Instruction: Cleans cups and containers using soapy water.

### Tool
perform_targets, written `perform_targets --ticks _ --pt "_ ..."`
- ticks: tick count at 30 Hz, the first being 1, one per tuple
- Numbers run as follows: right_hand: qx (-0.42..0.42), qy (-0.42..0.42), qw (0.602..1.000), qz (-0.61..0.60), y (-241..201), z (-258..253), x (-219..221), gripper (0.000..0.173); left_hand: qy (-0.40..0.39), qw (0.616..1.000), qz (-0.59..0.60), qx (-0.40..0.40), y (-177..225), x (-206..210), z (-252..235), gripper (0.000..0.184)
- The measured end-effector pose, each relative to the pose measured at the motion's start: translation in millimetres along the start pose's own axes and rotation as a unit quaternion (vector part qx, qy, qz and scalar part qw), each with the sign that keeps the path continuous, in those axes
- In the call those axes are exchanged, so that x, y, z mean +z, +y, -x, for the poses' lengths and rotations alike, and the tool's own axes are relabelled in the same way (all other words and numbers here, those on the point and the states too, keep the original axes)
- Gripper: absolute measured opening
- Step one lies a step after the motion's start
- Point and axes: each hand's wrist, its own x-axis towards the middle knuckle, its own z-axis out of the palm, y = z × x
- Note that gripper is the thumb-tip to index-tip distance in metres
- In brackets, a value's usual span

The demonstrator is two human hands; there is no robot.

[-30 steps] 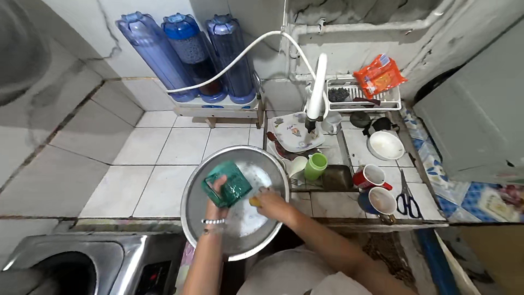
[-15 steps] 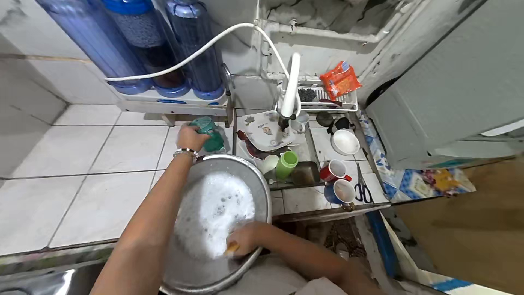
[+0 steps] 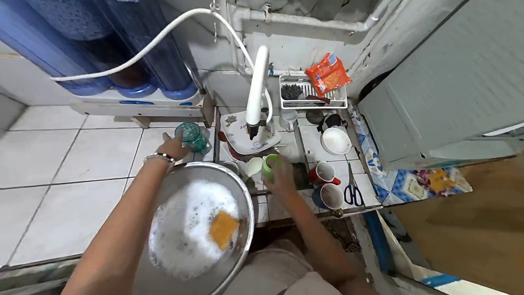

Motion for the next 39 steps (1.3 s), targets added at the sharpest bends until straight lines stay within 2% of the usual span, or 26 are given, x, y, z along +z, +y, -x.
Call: perform_targets --ticks 1,3,6,8,12,14,16,18,21,27,30,31,33,35,37,39 --pt "0.043 -0.048 0.998 -0.004 12.0 -11.8 -6.4 0.067 0.02 1.0 0.017 0.012 2.2 -3.6 12.0 0.08" --pt "0.059 -0.099 0.993 -0.032 35.1 -29.2 -6.3 0.063 0.026 0.995 0.074 0.062 6.2 -8.3 41.9 0.081" --pt "0.026 -0.019 0.99 -0.135 57.1 -39.3 -1.3 0.053 -0.058 0.972 0.188 0.126 16.1 -7.3 105.0 0.069" --pt "0.055 0.016 0.977 -0.204 55.3 -42.2 -11.9 0.05 -0.111 0.95 0.249 0.15 21.4 -1.4 151.1 0.067" --pt "0.102 0.021 0.929 -0.355 53.3 -50.0 -26.1 0.041 -0.141 0.905 0.364 0.168 9.3 27.2 208.4 0.086" --pt "0.126 -0.024 0.902 -0.411 53.4 -58.3 -21.8 0.038 -0.127 0.891 0.406 0.16 -0.4 41.9 220.3 0.088" --pt "0.142 -0.076 0.878 -0.451 55.6 -65.1 -11.3 0.036 -0.105 0.887 0.43 0.136 -3.9 50.1 229.3 0.077" --pt "0.17 -0.101 0.851 -0.487 55.6 -68.4 0.5 0.037 -0.082 0.892 0.429 0.118 -2.0 53.0 237.1 0.067" --pt "0.243 -0.124 0.818 -0.506 49.0 -70.0 10.2 0.042 -0.08 0.894 0.422 0.127 -3.4 54.7 243.6 0.069" --pt "0.3 -0.092 0.747 -0.586 45.0 -65.4 32.6 0.04 -0.09 0.893 0.42 0.133 5.4 56.3 245.6 0.068" --pt "0.31 -0.083 0.721 -0.615 37.6 -63.1 34.3 0.041 -0.113 0.876 0.449 0.131 12.2 62.2 244.1 0.069" --pt "0.308 -0.087 0.718 -0.618 32.4 -61.3 31.5 0.042 -0.129 0.864 0.471 0.125 14.9 64.9 242.7 0.073" --pt "0.293 -0.093 0.726 -0.615 13.7 -54.6 24.2 0.044 -0.168 0.817 0.545 0.083 22.4 71.8 238.7 0.093" --pt "0.232 -0.125 0.763 -0.59 -16.9 -45.3 16.1 0.043 -0.201 0.751 0.629 0.013 34.8 79.0 234.3 0.102" --pt "0.146 -0.18 0.808 -0.541 -45.5 -39.9 21.3 0.045 -0.213 0.693 0.687 -0.043 48.1 83.3 234.5 0.094" --pt "0.043 -0.212 0.859 -0.464 -73.5 -35.4 31.9 0.045 -0.188 0.65 0.734 -0.06 48.8 86.1 236.6 0.074"
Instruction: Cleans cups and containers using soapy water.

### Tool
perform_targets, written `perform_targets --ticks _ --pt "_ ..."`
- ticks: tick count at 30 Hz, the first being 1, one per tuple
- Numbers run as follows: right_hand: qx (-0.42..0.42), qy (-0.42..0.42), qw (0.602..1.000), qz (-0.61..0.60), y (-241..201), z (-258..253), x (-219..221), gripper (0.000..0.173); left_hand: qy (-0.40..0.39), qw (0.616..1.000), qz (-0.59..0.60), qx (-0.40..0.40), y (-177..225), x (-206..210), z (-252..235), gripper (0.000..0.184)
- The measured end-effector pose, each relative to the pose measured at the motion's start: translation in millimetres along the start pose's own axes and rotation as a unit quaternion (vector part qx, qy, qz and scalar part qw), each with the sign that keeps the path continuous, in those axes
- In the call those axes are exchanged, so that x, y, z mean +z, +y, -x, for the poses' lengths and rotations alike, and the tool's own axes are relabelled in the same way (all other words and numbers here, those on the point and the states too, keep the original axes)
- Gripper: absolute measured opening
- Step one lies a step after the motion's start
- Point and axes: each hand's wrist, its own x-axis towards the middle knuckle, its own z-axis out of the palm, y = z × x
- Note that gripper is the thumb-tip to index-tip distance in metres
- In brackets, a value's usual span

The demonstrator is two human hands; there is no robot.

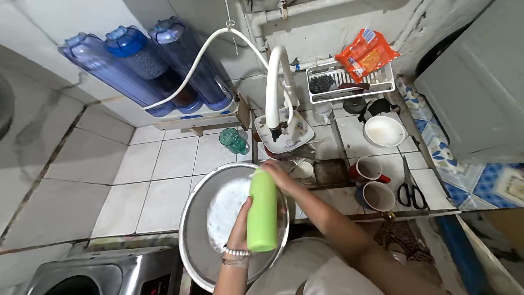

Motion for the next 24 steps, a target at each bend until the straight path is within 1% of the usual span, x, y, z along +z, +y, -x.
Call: perform_targets --ticks 1,2,3,4,5,6,7,9,10,11,12,13,14,15,16,17,18,19,20,21,22,23,24 --pt "-0.016 -0.027 0.998 0.061 -1.7 -2.2 12.2 0.047 0.036 0.999 0.016 0.031 0.6 -3.2 3.3 0.059" --pt "-0.019 -0.045 0.992 0.117 0.0 -5.4 23.2 0.049 0.084 0.994 -0.017 0.071 2.9 -11.3 7.5 0.05" --pt "-0.014 -0.057 0.983 0.173 4.4 -8.2 33.0 0.051 0.147 0.976 -0.112 0.113 5.5 -25.7 9.7 0.054" --pt "0.001 -0.074 0.968 0.241 10.5 -10.0 42.1 0.055 0.211 0.941 -0.224 0.142 8.9 -45.2 9.8 0.07" --pt "0.016 -0.104 0.942 0.318 17.7 -9.1 51.8 0.057 0.255 0.9 -0.322 0.145 13.7 -65.9 8.5 0.089" --pt "0.026 -0.154 0.909 0.386 25.2 -6.0 62.4 0.057 0.269 0.87 -0.393 0.127 19.2 -84.4 6.1 0.103" --pt "0.031 -0.222 0.87 0.439 30.3 -1.1 73.6 0.054 0.271 0.847 -0.447 0.099 23.6 -99.6 1.2 0.111" --pt "0.03 -0.364 0.764 0.533 34.2 9.1 95.4 0.048 0.256 0.814 -0.519 0.042 27.2 -119.0 -12.0 0.111" --pt "0.041 -0.398 0.726 0.56 37.7 14.7 104.7 0.048 0.243 0.8 -0.549 0.016 28.0 -123.6 -18.6 0.112" --pt "0.066 -0.406 0.704 0.578 42.8 19.5 110.5 0.048 0.235 0.779 -0.581 -0.014 29.4 -124.0 -24.1 0.116" --pt "0.092 -0.399 0.697 0.589 48.6 23.0 111.4 0.045 0.235 0.747 -0.62 -0.052 31.2 -118.8 -28.0 0.119" --pt "0.112 -0.385 0.692 0.6 54.5 24.0 109.3 0.045 0.242 0.702 -0.662 -0.101 33.0 -108.1 -29.3 0.12" --pt "0.119 -0.363 0.695 0.609 58.3 23.2 104.6 0.048 0.257 0.651 -0.701 -0.136 31.2 -98.0 -30.1 0.117" --pt "0.125 -0.333 0.71 0.608 57.0 20.4 97.9 0.055 0.274 0.61 -0.729 -0.146 25.6 -89.8 -31.2 0.11" --pt "0.124 -0.296 0.734 0.599 53.1 15.3 89.5 0.062 0.282 0.585 -0.748 -0.14 18.0 -85.6 -33.2 0.101" --pt "0.109 -0.252 0.762 0.587 50.3 8.4 80.6 0.069 0.279 0.576 -0.758 -0.128 11.5 -85.5 -35.6 0.097" --pt "0.096 -0.212 0.789 0.569 44.7 1.3 73.0 0.073 0.265 0.59 -0.754 -0.115 8.9 -88.1 -37.1 0.097" --pt "0.092 -0.177 0.815 0.544 36.7 -5.2 67.0 0.074 0.242 0.63 -0.731 -0.104 10.8 -93.6 -38.4 0.1" --pt "0.089 -0.146 0.838 0.518 30.0 -10.2 62.8 0.069 0.219 0.683 -0.69 -0.098 15.2 -101.8 -39.4 0.098" --pt "0.085 -0.12 0.858 0.493 26.3 -14.1 60.9 0.061 0.206 0.73 -0.644 -0.1 19.7 -110.5 -39.8 0.091" --pt "0.081 -0.106 0.869 0.476 24.2 -16.2 61.2 0.057 0.204 0.749 -0.619 -0.119 26.2 -115.2 -38.5 0.085" --pt "0.079 -0.106 0.872 0.472 25.2 -16.6 62.6 0.061 0.207 0.73 -0.632 -0.159 35.7 -114.9 -35.8 0.089" --pt "0.081 -0.118 0.869 0.473 29.0 -16.1 64.6 0.073 0.216 0.693 -0.659 -0.195 47.8 -107.6 -30.8 0.093"
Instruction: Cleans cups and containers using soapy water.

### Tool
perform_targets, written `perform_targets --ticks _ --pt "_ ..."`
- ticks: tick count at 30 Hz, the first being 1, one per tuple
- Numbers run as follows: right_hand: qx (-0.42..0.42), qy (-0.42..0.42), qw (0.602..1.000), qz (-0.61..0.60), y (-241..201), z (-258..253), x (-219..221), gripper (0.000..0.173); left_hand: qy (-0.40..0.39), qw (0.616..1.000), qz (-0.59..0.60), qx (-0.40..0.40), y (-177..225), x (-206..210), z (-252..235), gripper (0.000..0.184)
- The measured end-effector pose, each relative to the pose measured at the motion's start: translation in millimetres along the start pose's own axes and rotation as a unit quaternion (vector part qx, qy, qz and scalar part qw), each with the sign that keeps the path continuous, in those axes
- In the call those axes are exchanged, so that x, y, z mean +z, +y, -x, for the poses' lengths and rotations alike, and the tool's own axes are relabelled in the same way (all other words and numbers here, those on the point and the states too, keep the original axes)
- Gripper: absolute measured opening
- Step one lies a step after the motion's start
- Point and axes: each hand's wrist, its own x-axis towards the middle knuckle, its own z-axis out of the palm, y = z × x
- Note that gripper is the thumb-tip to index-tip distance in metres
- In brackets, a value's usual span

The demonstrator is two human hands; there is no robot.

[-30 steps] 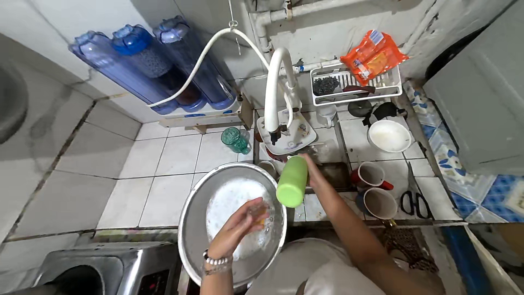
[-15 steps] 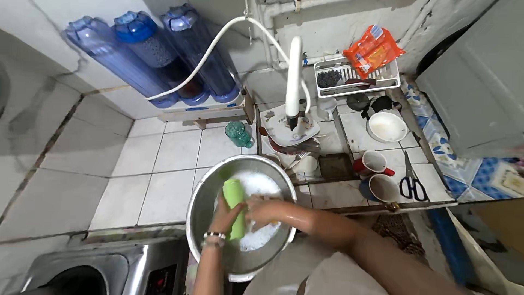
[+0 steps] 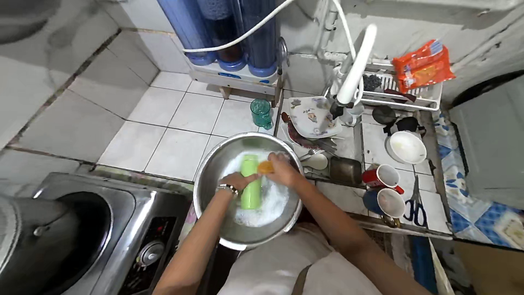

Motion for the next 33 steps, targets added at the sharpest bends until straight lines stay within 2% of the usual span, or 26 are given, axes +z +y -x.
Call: perform_targets --ticks 2,3,5,6,9,10,12,14,16,19,20,22,26,28,30,31,33 --pt "-0.004 -0.035 0.999 0.028 1.3 -1.7 13.3 0.095 0.023 0.996 -0.086 -0.03 10.1 -19.5 19.3 0.087" --pt "-0.006 -0.055 0.997 0.055 2.2 -3.1 20.5 0.093 0.04 0.993 -0.105 -0.031 14.9 -23.5 28.6 0.079" --pt "-0.015 -0.095 0.99 0.105 2.5 -7.1 32.1 0.077 0.084 0.991 -0.103 -0.022 23.6 -14.5 40.0 0.067" --pt "-0.017 -0.11 0.985 0.13 -0.7 -7.9 35.6 0.072 0.102 0.989 -0.107 -0.025 28.3 -3.2 38.7 0.072" --pt "-0.014 -0.133 0.969 0.21 -12.4 -8.4 47.9 0.063 0.127 0.989 -0.072 -0.032 35.4 36.7 18.3 0.107" --pt "-0.012 -0.139 0.963 0.23 -13.9 -8.2 51.6 0.059 0.141 0.988 -0.061 -0.021 34.2 46.3 11.6 0.111" --pt "-0.004 -0.162 0.959 0.232 -14.5 -9.0 46.2 0.055 0.142 0.989 -0.035 0.018 27.8 47.5 2.4 0.111" --pt "-0.01 -0.163 0.972 0.171 -1.8 -15.7 30.4 0.062 0.1 0.992 0.042 0.07 12.0 37.4 -4.8 0.101" --pt "-0.003 -0.118 0.991 0.069 5.1 -12.4 13.9 0.071 0.059 0.98 0.163 0.095 -8.6 32.0 -15.3 0.082" --pt "-0.047 0.016 0.996 -0.071 0.4 4.9 -1.2 0.065 -0.003 0.958 0.273 0.085 -19.3 22.7 -13.6 0.058" --pt "-0.069 0.06 0.991 -0.103 -4.7 10.4 -4.0 0.064 -0.005 0.953 0.288 0.09 -18.3 22.9 -9.4 0.058" --pt "-0.099 0.117 0.981 -0.119 -16.3 12.9 -6.6 0.064 0.034 0.954 0.275 0.117 -10.3 26.3 2.7 0.068" --pt "-0.118 0.159 0.975 -0.104 -32.8 -1.7 -2.4 0.062 0.201 0.957 0.152 0.146 21.2 28.7 43.6 0.095" --pt "-0.146 0.192 0.965 -0.104 -38.3 -4.8 -1.8 0.056 0.209 0.948 0.183 0.157 23.0 27.3 49.8 0.094" --pt "-0.142 0.17 0.968 -0.114 -45.2 -4.2 -8.4 0.053 0.144 0.921 0.313 0.183 17.4 29.0 48.1 0.078" --pt "-0.129 0.137 0.974 -0.126 -48.2 -4.4 -12.8 0.053 0.102 0.891 0.396 0.196 14.1 31.6 45.6 0.066" --pt "-0.128 0.063 0.975 -0.173 -50.1 -7.2 -20.5 0.047 0.01 0.814 0.539 0.214 5.1 35.5 43.4 0.056"
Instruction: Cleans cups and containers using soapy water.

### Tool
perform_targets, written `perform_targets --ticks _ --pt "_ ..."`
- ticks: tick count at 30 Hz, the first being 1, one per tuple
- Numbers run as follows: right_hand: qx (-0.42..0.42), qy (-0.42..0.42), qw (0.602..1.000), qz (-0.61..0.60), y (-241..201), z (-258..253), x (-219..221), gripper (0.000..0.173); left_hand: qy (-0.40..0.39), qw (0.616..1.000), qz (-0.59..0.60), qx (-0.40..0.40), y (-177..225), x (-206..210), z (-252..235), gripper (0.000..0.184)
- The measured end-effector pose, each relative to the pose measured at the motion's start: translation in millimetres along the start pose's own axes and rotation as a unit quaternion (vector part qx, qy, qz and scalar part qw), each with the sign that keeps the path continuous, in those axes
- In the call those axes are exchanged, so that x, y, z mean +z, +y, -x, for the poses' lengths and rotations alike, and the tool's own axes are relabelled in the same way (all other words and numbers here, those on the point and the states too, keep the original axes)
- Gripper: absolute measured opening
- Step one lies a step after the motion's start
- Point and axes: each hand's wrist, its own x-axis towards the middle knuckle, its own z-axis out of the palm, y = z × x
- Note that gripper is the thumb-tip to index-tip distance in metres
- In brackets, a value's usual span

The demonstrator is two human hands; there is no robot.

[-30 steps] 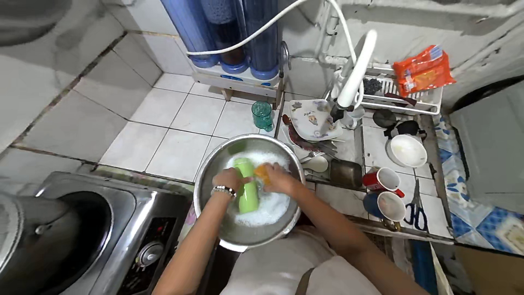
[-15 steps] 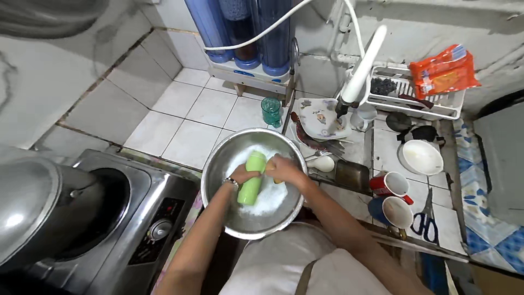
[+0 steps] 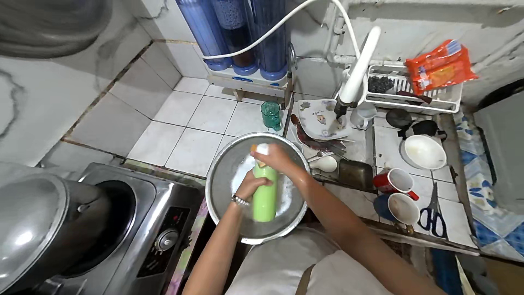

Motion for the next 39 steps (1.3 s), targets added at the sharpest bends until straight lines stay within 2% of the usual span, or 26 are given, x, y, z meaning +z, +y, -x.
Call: perform_targets --ticks 2,5,6,7,9,11,12,13,14,16,18,20,21,22,23,24,25,27,29,30,31,32,33,34,36,39 --pt "-0.058 -0.054 0.993 -0.088 1.7 -0.6 -7.8 0.035 -0.073 0.985 0.156 0.017 -12.1 -12.1 1.8 0.053" --pt "-0.132 -0.092 0.949 -0.27 4.7 9.4 -11.8 0.022 -0.317 0.874 0.361 0.077 -26.0 -17.7 -6.3 0.072" --pt "-0.128 -0.092 0.933 -0.323 2.4 14.8 -8.9 0.019 -0.332 0.85 0.403 0.076 -16.8 -5.8 -0.8 0.08" --pt "-0.123 -0.088 0.921 -0.358 -1.0 19.2 -5.7 0.015 -0.294 0.846 0.444 0.045 -2.8 7.0 10.1 0.081" --pt "-0.119 -0.073 0.917 -0.373 -3.3 22.8 -0.4 0.016 -0.264 0.839 0.475 -0.004 6.7 12.4 16.7 0.074" --pt "-0.115 -0.033 0.935 -0.334 1.2 21.9 -0.5 0.018 -0.286 0.872 0.397 0.026 -11.7 -8.6 2.9 0.077" --pt "-0.104 -0.008 0.952 -0.289 1.9 22.6 -3.4 0.019 -0.255 0.912 0.319 0.043 -16.3 -21.8 -1.4 0.069" --pt "-0.085 0.019 0.97 -0.225 1.7 23.3 -5.9 0.024 -0.177 0.965 0.188 0.055 -11.5 -27.8 -1.3 0.065" --pt "-0.052 0.036 0.987 -0.151 -1.2 26.0 -7.4 0.033 -0.113 0.991 0.038 0.056 -0.5 -25.2 -0.5 0.068" --pt "-0.012 0.059 0.998 -0.026 -8.6 31.9 -1.5 0.047 -0.039 0.988 -0.137 0.057 12.7 -10.6 -1.5 0.077" --pt "-0.02 0.074 0.997 0.012 -15.0 38.3 3.2 0.049 -0.024 0.988 -0.127 0.079 12.3 -2.5 -1.5 0.072" --pt "-0.046 0.063 0.996 -0.035 -22.5 45.3 -3.3 0.041 -0.088 0.992 0.012 0.094 9.3 -6.8 1.1 0.063" --pt "-0.077 0.052 0.992 -0.086 -24.4 49.7 -8.0 0.035 -0.162 0.976 0.106 0.103 3.5 -13.5 1.1 0.058" --pt "-0.125 0.045 0.979 -0.153 -22.9 53.4 -10.3 0.029 -0.262 0.937 0.201 0.109 -6.4 -19.9 -3.9 0.053" --pt "-0.181 0.043 0.955 -0.231 -18.1 54.4 -8.7 0.024 -0.381 0.872 0.286 0.115 -16.0 -20.7 -13.9 0.054" --pt "-0.221 0.037 0.928 -0.299 -14.1 54.0 -5.8 0.027 -0.455 0.816 0.339 0.109 -14.5 -10.2 -15.7 0.062" --pt "-0.239 0.037 0.908 -0.342 -13.3 53.8 -3.1 0.033 -0.467 0.79 0.385 0.095 -7.4 3.8 -9.9 0.069" --pt "-0.25 0.054 0.895 -0.367 -15.0 53.8 -2.8 0.036 -0.422 0.792 0.436 0.068 8.5 23.6 3.2 0.075" --pt "-0.251 0.093 0.904 -0.335 -11.1 50.4 -10.2 0.029 -0.449 0.799 0.391 0.086 3.4 12.9 -14.0 0.072" --pt "-0.242 0.128 0.915 -0.296 -6.6 47.9 -14.6 0.025 -0.42 0.837 0.339 0.089 3.6 1.5 -20.4 0.062" --pt "-0.223 0.172 0.931 -0.231 -2.5 46.0 -18.3 0.024 -0.323 0.907 0.257 0.083 12.0 -5.7 -18.5 0.049" --pt "-0.185 0.213 0.949 -0.14 -0.3 45.5 -20.5 0.028 -0.193 0.974 0.095 0.076 30.8 -0.3 -11.8 0.047" --pt "-0.148 0.241 0.958 -0.043 -0.1 46.6 -19.2 0.035 -0.1 0.99 -0.071 0.068 43.8 9.1 -10.9 0.061" --pt "-0.126 0.256 0.958 0.03 -0.2 48.2 -14.3 0.039 -0.041 0.978 -0.196 0.064 49.3 19.9 -11.7 0.073" --pt "-0.098 0.254 0.957 0.101 0.7 51.5 -4.4 0.041 0.018 0.943 -0.316 0.099 40.8 32.8 -16.4 0.089" --pt "-0.071 0.21 0.974 0.045 13.6 47.9 -4.3 0.042 0.024 0.953 -0.28 0.116 22.4 35.6 -26.3 0.079"
